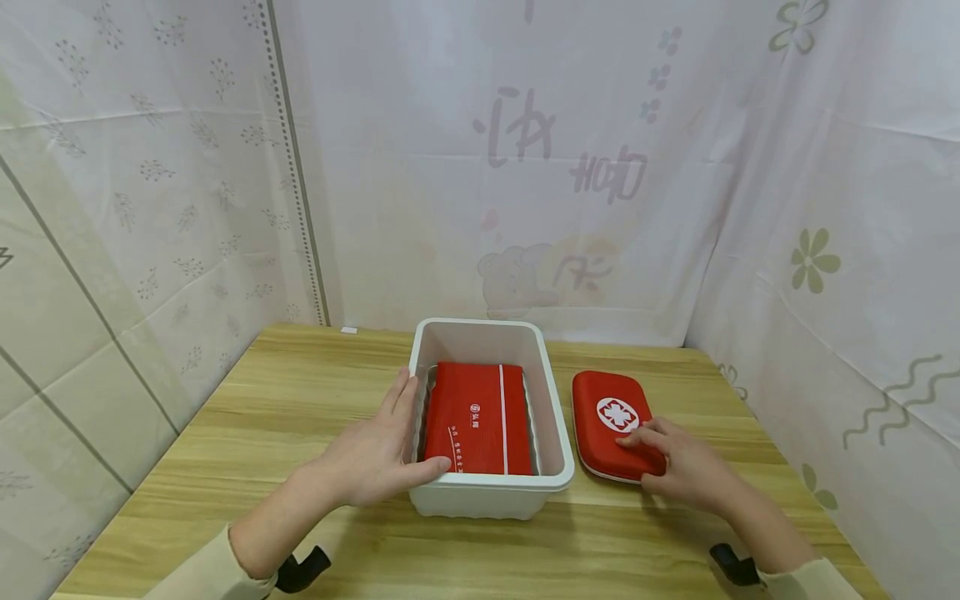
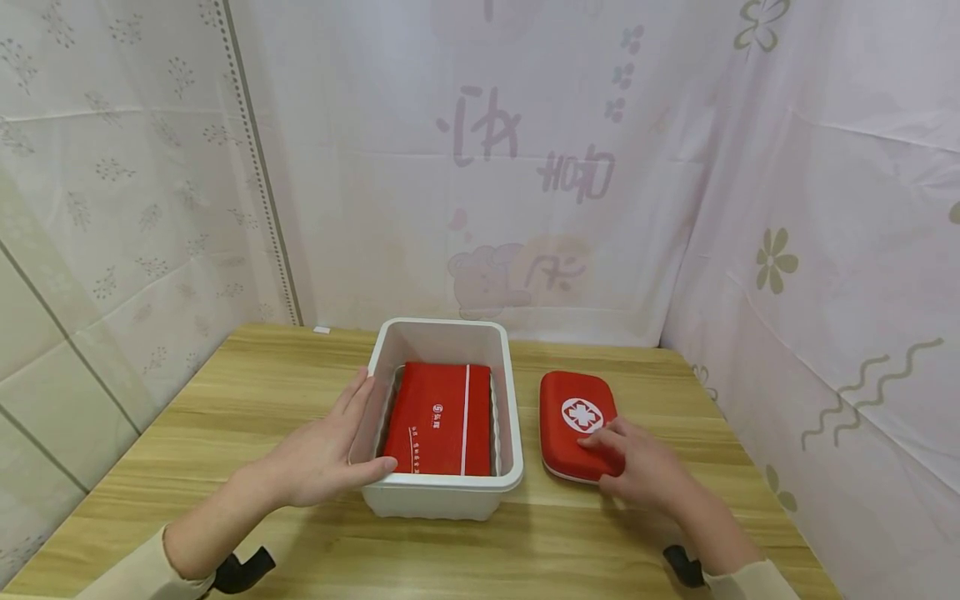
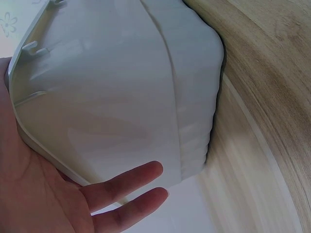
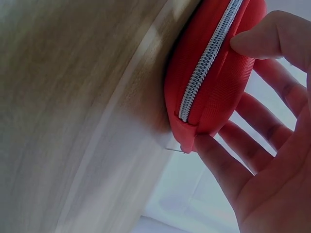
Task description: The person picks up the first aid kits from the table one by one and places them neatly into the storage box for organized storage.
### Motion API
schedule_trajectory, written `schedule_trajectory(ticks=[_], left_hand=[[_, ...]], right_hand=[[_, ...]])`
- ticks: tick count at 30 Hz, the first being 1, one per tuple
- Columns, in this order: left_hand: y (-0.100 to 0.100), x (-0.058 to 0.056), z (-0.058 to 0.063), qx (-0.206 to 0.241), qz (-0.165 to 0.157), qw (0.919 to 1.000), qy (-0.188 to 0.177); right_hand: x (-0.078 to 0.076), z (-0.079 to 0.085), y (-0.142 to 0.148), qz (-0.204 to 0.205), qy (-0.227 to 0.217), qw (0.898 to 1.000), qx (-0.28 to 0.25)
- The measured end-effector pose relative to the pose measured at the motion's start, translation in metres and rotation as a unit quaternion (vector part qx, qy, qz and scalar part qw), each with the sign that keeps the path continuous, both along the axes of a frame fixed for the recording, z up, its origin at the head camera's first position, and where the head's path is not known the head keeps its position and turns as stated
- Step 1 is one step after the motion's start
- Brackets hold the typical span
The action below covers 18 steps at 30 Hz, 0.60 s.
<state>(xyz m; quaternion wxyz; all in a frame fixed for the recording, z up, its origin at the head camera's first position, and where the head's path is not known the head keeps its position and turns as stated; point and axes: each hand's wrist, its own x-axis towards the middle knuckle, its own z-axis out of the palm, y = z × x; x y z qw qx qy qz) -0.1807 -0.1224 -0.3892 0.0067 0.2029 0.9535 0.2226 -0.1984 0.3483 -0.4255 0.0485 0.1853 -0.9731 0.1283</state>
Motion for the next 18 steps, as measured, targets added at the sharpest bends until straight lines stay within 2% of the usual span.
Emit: schedule_trajectory(ticks=[13,18], left_hand=[[-0.001,0.000,-0.001,-0.005,-0.002,1.0000,0.005],[0.000,0.000,0.000,-0.001,0.000,1.0000,0.000]], right_hand=[[0.013,0.005,-0.005,0.020,-0.013,1.000,0.005],[0.008,0.016,-0.002,0.039,-0.067,0.996,-0.043]])
